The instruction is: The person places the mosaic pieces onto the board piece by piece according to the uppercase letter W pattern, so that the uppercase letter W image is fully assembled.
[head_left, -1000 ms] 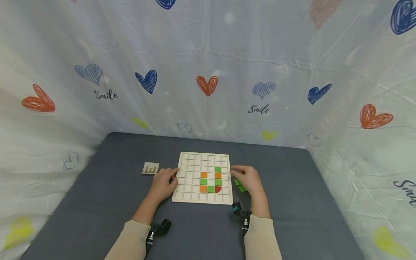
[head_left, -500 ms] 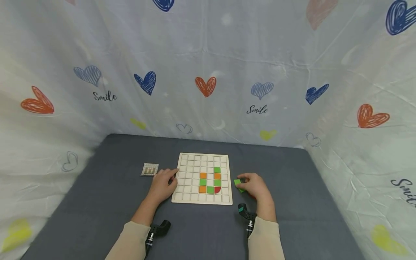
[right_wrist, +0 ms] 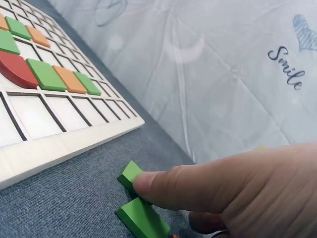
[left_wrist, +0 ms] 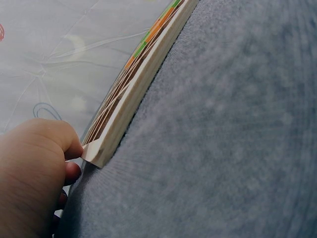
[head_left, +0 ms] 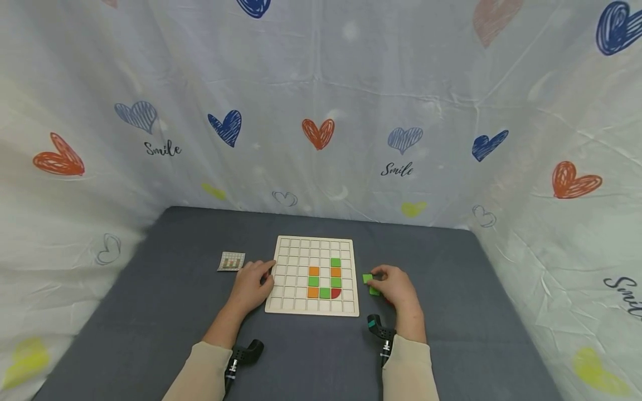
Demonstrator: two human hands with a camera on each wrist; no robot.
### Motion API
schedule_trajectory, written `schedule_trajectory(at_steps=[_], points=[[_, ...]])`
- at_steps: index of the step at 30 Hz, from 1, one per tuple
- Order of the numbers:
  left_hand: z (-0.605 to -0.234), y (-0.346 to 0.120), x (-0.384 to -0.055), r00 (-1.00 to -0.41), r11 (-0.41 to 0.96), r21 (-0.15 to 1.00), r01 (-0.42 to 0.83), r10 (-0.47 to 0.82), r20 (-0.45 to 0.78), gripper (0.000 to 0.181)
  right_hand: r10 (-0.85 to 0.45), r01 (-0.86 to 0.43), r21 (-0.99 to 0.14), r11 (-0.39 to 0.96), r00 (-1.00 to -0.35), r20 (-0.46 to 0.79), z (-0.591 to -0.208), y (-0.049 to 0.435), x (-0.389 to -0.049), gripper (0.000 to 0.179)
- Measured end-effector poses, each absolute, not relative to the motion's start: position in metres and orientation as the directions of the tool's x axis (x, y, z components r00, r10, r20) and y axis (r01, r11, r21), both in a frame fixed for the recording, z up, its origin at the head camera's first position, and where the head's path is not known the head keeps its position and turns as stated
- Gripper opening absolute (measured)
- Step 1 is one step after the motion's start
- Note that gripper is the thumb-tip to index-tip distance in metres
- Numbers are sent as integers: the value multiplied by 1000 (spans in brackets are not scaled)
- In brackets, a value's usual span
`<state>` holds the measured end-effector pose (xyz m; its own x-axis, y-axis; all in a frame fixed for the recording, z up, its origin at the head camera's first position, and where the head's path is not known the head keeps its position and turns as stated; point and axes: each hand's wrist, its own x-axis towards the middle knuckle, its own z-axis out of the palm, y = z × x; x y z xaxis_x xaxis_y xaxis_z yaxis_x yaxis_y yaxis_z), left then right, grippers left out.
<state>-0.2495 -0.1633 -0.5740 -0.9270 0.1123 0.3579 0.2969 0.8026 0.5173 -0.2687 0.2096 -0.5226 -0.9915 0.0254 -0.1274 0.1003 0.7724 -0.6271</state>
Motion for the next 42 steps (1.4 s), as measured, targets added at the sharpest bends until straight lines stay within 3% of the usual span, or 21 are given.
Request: schedule_trajectory(at_steps=[11,24,42], points=[[-570,-163,-247,-936,796,533,285,113,332,38,15,83,-619,781,-993,-114,-522,211,-269,35],[-571,-163,-247,-934,792,537,291,112,340,38,71,61,-530,846,-997,-2,-526,198,-270,34],[-569,-162,-246,-927,790,536,299,109,358,37,26,27,-569,822,-1000,-8,-529,204,-273,34]])
